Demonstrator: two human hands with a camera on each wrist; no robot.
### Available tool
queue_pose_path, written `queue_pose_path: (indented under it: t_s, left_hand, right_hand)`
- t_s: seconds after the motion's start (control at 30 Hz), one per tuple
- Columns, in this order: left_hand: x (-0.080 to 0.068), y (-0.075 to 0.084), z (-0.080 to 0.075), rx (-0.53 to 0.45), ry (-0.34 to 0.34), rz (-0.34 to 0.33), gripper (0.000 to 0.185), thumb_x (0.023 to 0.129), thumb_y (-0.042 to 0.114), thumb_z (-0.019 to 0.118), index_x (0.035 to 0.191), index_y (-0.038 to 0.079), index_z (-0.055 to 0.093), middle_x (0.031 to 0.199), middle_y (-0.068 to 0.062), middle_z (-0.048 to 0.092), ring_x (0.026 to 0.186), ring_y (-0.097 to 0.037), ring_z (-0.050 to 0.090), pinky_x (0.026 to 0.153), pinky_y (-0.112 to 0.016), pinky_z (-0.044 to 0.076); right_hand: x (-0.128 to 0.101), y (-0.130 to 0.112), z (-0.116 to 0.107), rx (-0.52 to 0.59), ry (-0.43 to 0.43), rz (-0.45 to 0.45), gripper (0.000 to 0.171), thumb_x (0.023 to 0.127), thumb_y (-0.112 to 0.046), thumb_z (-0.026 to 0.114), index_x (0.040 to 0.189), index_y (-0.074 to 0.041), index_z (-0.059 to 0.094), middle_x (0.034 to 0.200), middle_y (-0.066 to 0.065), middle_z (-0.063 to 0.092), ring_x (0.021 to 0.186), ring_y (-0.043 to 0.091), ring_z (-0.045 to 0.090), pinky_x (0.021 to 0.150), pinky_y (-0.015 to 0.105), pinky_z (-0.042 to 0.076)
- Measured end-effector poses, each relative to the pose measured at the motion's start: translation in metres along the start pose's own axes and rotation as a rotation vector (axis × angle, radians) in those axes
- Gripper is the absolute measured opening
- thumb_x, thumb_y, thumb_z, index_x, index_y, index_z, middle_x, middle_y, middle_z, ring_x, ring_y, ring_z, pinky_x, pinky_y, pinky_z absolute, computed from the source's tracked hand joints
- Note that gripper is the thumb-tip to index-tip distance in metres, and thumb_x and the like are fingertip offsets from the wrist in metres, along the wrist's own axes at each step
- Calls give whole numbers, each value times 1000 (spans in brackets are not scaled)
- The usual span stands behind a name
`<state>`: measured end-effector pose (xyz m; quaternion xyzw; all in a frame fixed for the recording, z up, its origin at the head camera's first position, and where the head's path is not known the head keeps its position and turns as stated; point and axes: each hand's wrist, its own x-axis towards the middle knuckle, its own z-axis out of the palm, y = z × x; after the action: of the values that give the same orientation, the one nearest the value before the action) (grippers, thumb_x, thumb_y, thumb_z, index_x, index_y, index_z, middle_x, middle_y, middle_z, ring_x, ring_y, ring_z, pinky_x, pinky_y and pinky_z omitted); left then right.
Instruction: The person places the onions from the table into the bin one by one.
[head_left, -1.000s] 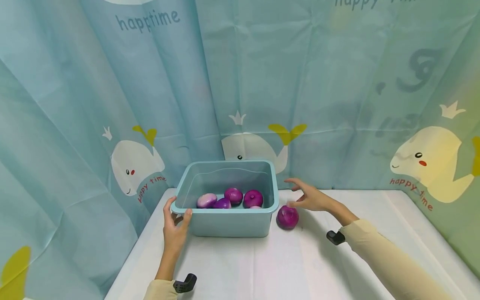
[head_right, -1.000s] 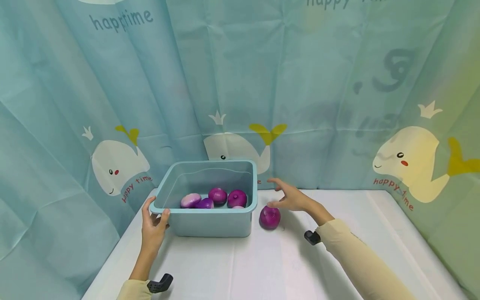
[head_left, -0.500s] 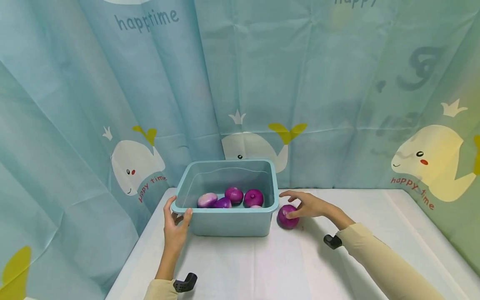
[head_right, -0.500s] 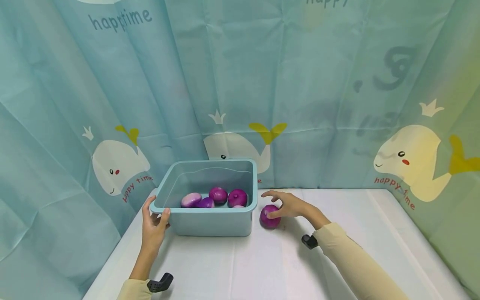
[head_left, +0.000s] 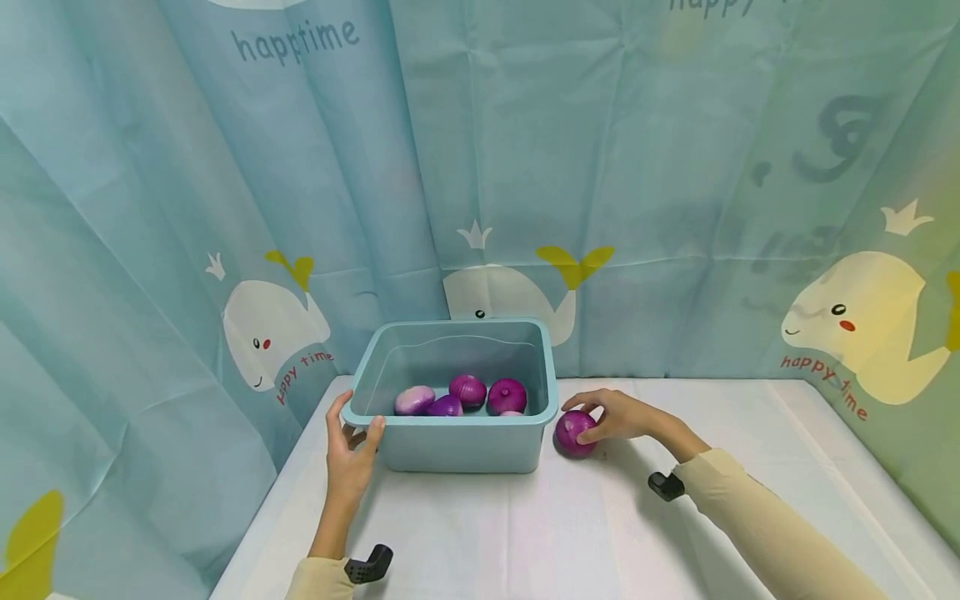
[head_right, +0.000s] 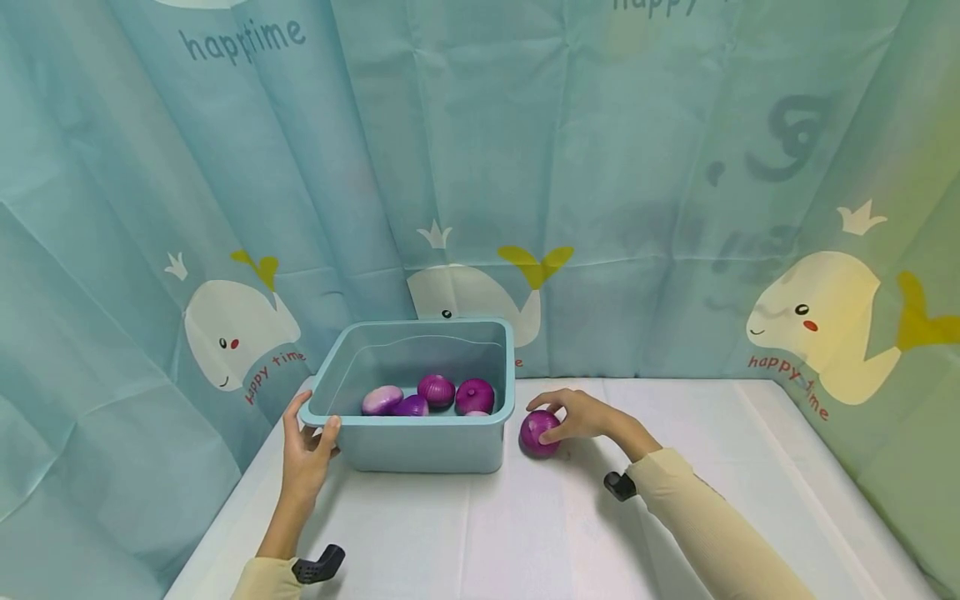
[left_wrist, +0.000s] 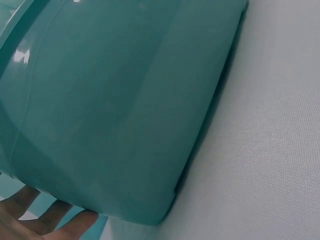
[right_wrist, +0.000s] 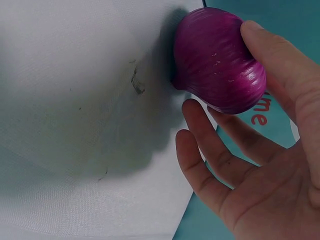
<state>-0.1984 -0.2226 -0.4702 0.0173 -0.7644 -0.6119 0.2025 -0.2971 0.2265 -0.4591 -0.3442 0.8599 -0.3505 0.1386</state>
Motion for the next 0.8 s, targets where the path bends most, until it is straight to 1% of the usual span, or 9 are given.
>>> queue_pose_path:
  t_s: [0.1, 0.27, 0.4, 0.53, 0.67, 0.8]
  left_hand:
    - [0, 2, -1, -4, -4, 0, 74, 100, 22, 65, 160, 27, 22, 159, -17, 34, 132, -44, 47, 82, -17, 46]
    - [1, 4, -1, -13, -1, 19, 73, 100, 20, 65, 160, 25, 23, 159, -16, 33, 132, -43, 47, 82, -17, 45]
    - [2, 3, 0, -25, -1, 13, 74, 100, 18, 66, 160, 23, 23, 159, -17, 33, 133, -42, 46, 83, -18, 45]
    - [1, 2, 0, -13, -4, -8, 74, 100, 21, 66, 160, 25, 23, 160, -17, 32, 135, -43, 45, 84, -18, 44]
    - [-2, 3, 0, -8, -6, -3, 73, 100, 22, 66, 160, 27, 24, 160, -16, 32, 136, -44, 44, 83, -19, 46]
    - [-2, 3, 0, -7, -9, 0, 73, 101, 23, 66, 160, 28, 23, 160, -17, 32, 134, -44, 46, 86, -27, 48]
  right_hand:
    - [0, -1, 0, 4, -5, 9, 51, 87, -19, 83, 132, -3, 63, 124, 17, 67, 100, 30, 70, 82, 29, 56]
    - [0, -4, -2, 9, -4, 7, 49, 87, -19, 83, 131, -6, 64, 126, 14, 66, 107, 31, 66, 82, 30, 55]
    - [-2, -4, -3, 10, -11, 21, 48, 86, -19, 84, 129, -7, 64, 122, 14, 66, 102, 29, 67, 82, 32, 56]
    - [-4, -5, -5, -14, -39, 41, 48, 86, -17, 84, 128, -9, 64, 120, 14, 66, 97, 26, 68, 82, 35, 56]
    - [-8, -8, -13, -49, -57, 54, 48, 85, -15, 84, 127, -9, 63, 118, 13, 66, 99, 27, 66, 82, 37, 57]
    - [-15, -13, -25, -84, -50, 75, 46, 85, -15, 84, 126, -12, 63, 117, 13, 66, 102, 29, 65, 82, 39, 58]
